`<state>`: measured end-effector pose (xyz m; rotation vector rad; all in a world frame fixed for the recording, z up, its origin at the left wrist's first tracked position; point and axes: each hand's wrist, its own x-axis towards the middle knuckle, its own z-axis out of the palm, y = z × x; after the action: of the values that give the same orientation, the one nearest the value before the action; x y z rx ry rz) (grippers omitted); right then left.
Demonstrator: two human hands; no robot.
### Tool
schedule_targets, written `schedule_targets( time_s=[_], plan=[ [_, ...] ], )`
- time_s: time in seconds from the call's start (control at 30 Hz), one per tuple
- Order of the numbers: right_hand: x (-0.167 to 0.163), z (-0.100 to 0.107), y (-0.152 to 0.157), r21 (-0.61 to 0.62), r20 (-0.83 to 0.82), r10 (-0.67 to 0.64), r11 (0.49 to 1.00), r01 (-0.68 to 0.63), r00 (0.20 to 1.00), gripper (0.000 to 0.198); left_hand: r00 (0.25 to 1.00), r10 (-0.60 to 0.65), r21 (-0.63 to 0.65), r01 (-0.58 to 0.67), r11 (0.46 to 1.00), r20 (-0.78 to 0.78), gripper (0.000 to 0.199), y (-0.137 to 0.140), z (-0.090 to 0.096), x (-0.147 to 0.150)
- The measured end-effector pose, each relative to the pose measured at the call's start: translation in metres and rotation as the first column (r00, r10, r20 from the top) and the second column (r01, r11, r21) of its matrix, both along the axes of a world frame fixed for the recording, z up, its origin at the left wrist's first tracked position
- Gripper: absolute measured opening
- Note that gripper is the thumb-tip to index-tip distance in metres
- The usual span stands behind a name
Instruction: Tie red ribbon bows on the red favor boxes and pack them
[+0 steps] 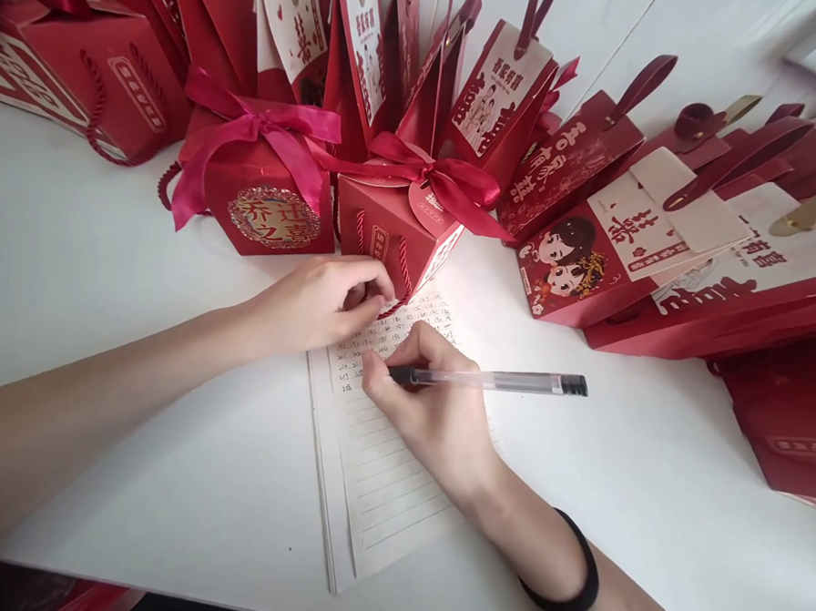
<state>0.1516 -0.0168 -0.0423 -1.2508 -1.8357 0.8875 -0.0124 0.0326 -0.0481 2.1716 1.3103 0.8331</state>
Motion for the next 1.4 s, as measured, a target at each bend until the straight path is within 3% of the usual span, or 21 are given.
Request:
schedule_targets(
  time_s=[0.83, 1.4],
  plan=[
    [-0.0003, -0.0014, 0.0023, 0.022, 0.081, 0.051, 0.998, -0.053, 0.995, 0.029, 1.0, 0.002, 0.031, -0.002, 1.0, 0.016, 0.008, 0.0007, -0.0028, 0.0005],
    [-0.0012, 0.0024, 0.0024, 0.047, 0.148, 0.002, 0.999, -0.009, 0.989, 0.028, 1.0, -0.002, 0.043, 0.001, 0.999, 0.028, 0.008, 0.0013, -0.0039, 0.0005]
  ],
)
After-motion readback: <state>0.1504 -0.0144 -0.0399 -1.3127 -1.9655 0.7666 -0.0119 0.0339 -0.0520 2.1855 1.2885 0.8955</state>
